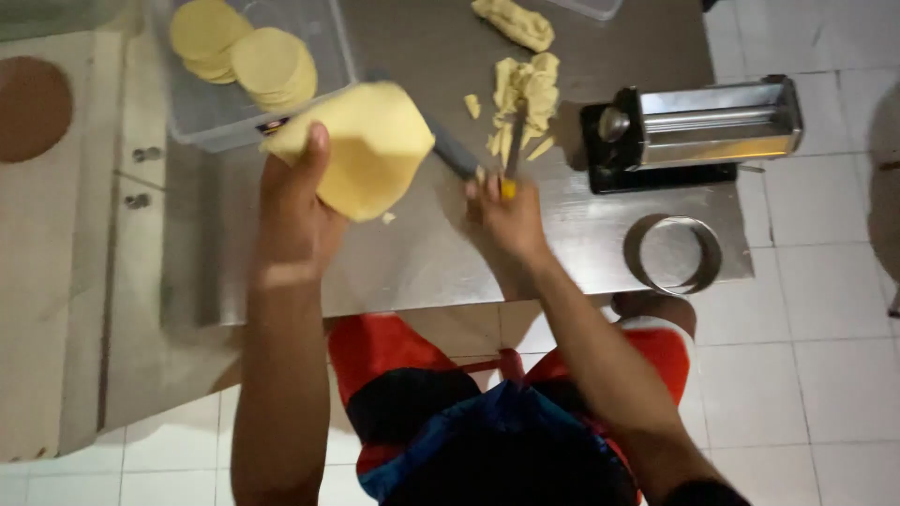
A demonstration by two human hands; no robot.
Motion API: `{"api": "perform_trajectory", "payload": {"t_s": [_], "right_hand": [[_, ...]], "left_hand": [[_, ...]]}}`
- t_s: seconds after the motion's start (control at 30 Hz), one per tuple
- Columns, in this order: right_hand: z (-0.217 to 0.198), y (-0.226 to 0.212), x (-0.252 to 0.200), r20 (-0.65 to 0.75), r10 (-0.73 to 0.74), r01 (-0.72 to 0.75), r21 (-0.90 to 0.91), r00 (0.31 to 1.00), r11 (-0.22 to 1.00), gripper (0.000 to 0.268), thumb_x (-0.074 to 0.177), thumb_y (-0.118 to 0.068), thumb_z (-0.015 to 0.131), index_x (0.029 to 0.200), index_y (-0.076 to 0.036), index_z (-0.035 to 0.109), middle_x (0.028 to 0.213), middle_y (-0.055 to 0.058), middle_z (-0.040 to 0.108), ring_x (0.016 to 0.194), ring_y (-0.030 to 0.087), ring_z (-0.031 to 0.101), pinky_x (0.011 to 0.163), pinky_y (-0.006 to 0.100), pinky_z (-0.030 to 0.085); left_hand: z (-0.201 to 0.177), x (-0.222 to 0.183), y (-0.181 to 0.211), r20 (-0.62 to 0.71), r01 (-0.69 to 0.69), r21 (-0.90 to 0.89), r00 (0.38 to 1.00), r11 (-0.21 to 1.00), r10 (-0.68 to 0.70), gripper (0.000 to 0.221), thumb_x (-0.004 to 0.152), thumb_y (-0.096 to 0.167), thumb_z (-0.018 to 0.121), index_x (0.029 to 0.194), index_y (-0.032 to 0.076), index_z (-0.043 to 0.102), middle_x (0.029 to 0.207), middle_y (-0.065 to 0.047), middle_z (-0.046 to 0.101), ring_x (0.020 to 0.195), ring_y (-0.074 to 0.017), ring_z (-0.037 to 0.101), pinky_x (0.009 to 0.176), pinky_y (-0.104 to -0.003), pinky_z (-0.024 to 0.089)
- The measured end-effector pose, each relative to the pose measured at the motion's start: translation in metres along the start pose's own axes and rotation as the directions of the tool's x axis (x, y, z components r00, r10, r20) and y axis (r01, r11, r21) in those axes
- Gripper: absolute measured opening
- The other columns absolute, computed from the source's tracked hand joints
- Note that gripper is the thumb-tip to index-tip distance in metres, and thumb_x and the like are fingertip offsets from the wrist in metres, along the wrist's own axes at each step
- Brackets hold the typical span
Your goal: The person uses a manual pasta machine to flatten dough into thin sheets and then uses a circular metal cutter to cut out dough circles, which are then stacked in a container.
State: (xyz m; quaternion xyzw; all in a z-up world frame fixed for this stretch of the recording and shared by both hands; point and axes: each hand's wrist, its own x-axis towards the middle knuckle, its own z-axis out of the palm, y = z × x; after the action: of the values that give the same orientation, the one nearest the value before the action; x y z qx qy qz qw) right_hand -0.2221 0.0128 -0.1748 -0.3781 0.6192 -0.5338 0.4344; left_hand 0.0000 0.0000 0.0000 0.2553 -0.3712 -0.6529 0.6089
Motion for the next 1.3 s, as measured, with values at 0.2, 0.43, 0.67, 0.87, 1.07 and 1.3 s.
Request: {"api": "perform_trajectory", "payload": {"t_s": [0.2,0.43,0.67,0.87,1.07,1.3], "right_hand": [[-0.032,0.000,0.136,0.220,-0.250,0.327,-0.744,0.943,0.582,0.032,0.090,-0.028,0.073,0.096,0.003,0.067,0.092,0.021,0.064,0.087,0.048,0.072,0.070,0.059,0.057],[-0.031,-0.027,0.130,0.389,-0.214,0.440,-0.841,0.896,0.314,0.048,0.087,-0.024,0.076,0.122,0.006,0.062,0.121,0.024,0.058,0.117,0.049,0.057,0.093,0.057,0.052],[-0.117,-0.120,0.027,0.626,-0.255,-0.172,0.538,0.737,0.825,0.088,0.097,-0.083,0.030,0.141,-0.012,0.058,0.131,0.003,0.063,0.123,0.020,0.063,0.103,0.040,0.052],[-0.213,-0.109,0.012,0.595,-0.343,0.111,0.390,0.727,0.914,0.031,0.085,0.001,0.079,0.115,0.006,0.073,0.098,0.016,0.078,0.086,0.021,0.072,0.074,0.045,0.063],[-0.266,-0.111,-0.004,0.455,-0.298,0.113,0.391,0.839,0.913,0.014,0.088,0.006,0.073,0.099,0.012,0.067,0.071,0.029,0.073,0.057,0.030,0.076,0.055,0.045,0.065],[-0.320,-0.090,-0.047,0.407,-0.281,0.449,-0.412,0.869,0.793,0.027,0.095,-0.032,0.066,0.114,-0.013,0.070,0.110,0.004,0.074,0.100,0.022,0.068,0.086,0.035,0.050]], "left_hand": [[0.019,-0.011,-0.027,-0.075,0.190,0.083,0.980,0.978,-0.184,0.044,0.097,0.028,0.070,0.133,0.006,0.057,0.117,-0.014,0.073,0.108,-0.0287,0.074,0.098,-0.057,0.061],[0.027,-0.018,-0.065,0.001,0.212,0.066,0.977,0.975,-0.213,0.047,0.098,0.019,0.062,0.141,0.005,0.048,0.117,-0.019,0.070,0.107,-0.0357,0.073,0.100,-0.068,0.054],[0.103,-0.004,-0.093,0.112,0.210,-0.038,0.973,0.977,-0.204,0.048,0.101,0.018,0.055,0.144,0.001,0.044,0.120,-0.026,0.068,0.108,-0.0386,0.072,0.097,-0.070,0.056],[0.214,0.020,-0.117,0.265,0.234,-0.251,0.950,0.939,-0.166,0.051,0.097,0.012,0.066,0.144,0.001,0.047,0.129,-0.026,0.067,0.119,-0.0371,0.067,0.102,-0.069,0.053],[0.250,0.043,-0.169,0.149,0.208,-0.324,0.975,0.923,-0.167,0.045,0.099,0.027,0.070,0.135,0.002,0.060,0.125,-0.021,0.071,0.116,-0.0331,0.070,0.102,-0.061,0.058],[0.314,0.057,-0.142,-0.023,0.452,-0.172,0.887,0.876,-0.462,0.052,0.089,0.031,0.061,0.132,0.001,0.063,0.127,-0.022,0.071,0.114,-0.0358,0.071,0.097,-0.049,0.060]]}}
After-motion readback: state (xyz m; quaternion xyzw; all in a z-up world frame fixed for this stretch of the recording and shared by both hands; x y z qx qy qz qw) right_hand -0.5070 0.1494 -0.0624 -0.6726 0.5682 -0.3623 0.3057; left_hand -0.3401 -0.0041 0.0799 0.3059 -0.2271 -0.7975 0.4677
